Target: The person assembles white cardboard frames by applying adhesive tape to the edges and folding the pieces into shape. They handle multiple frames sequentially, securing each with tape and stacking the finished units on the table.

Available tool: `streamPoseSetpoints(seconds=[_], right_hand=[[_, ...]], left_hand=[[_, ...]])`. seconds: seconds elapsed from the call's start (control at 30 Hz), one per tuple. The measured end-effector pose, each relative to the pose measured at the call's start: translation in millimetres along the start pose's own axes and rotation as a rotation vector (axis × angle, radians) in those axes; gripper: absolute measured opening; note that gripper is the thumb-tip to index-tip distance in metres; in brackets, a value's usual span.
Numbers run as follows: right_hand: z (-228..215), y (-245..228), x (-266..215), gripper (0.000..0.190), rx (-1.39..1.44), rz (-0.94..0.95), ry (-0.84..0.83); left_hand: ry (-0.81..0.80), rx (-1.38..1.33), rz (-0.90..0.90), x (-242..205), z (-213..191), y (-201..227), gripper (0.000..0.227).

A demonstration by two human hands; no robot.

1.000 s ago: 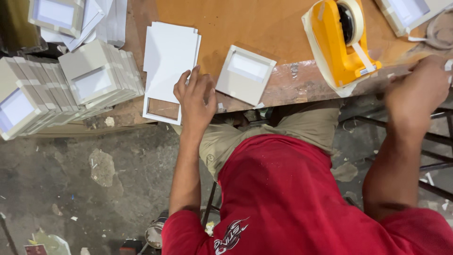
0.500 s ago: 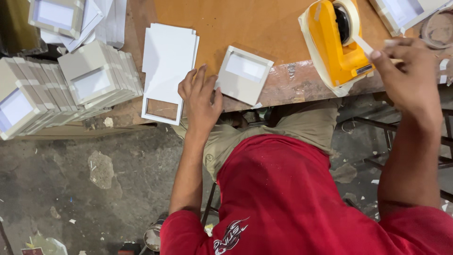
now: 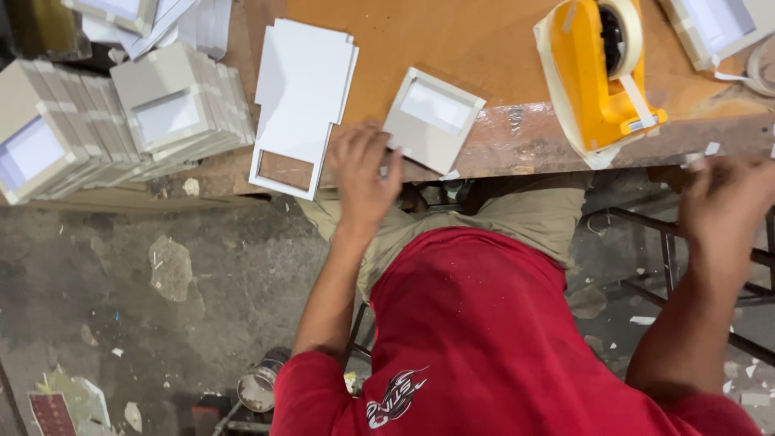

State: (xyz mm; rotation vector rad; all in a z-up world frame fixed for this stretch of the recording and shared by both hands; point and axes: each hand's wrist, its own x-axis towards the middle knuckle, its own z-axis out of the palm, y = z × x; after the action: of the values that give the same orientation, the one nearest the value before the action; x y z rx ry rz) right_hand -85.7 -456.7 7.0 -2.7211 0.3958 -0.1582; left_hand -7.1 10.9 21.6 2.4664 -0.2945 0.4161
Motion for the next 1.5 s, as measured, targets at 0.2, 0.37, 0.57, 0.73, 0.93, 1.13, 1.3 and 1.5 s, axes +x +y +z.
streamPoseSetpoints(seconds=[0.2,0.37,0.57,0.73,0.93,1.13,1.3,1.5], right_hand=[[36.3,-134.3,-15.6,0.016,0.502,-0.349,-0.267],[49.8,-208.0,13.5,0.013,0.518,-0.481,-0.446],[51.1,-223.9,23.5,0.011,0.464,-0.574,-0.473],[73.3,-221.0,24.6,0.012,0.448,-0.378,-0.431],[108.0,-217.3,24.9,0.014,0.461,-0.205,-0.334],[126.6,-209.1,27.6,0.011,0.426,-0.321,-0.283],[131.3,-211.3,38.3,0.015,0.465,-0.315,-0.343],[131.4,-219.0,39.1,0.017,0.45,-0.35,-0.322]], left_hand=[[0.003,-0.103,0.054,-1.4,18.9,36.3,0.02],[-0.164,-0.458,0.008,7.1,20.4,40.5,0.024],[-0.305,-0.696,-0.298,5.2,38.9,42.5,0.015],[-0.106,-0.515,-0.255,2.5,52.4,50.8,0.008],[-0.046,-0.139,-0.265,8.3,59.5,66.9,0.011],[-0.091,-0.012,-0.342,12.7,61.5,77.1,0.014],[-0.088,-0.024,-0.318,7.0,56.8,71.8,0.012],[-0.045,0.029,-0.307,-2.2,51.4,62.0,0.023]])
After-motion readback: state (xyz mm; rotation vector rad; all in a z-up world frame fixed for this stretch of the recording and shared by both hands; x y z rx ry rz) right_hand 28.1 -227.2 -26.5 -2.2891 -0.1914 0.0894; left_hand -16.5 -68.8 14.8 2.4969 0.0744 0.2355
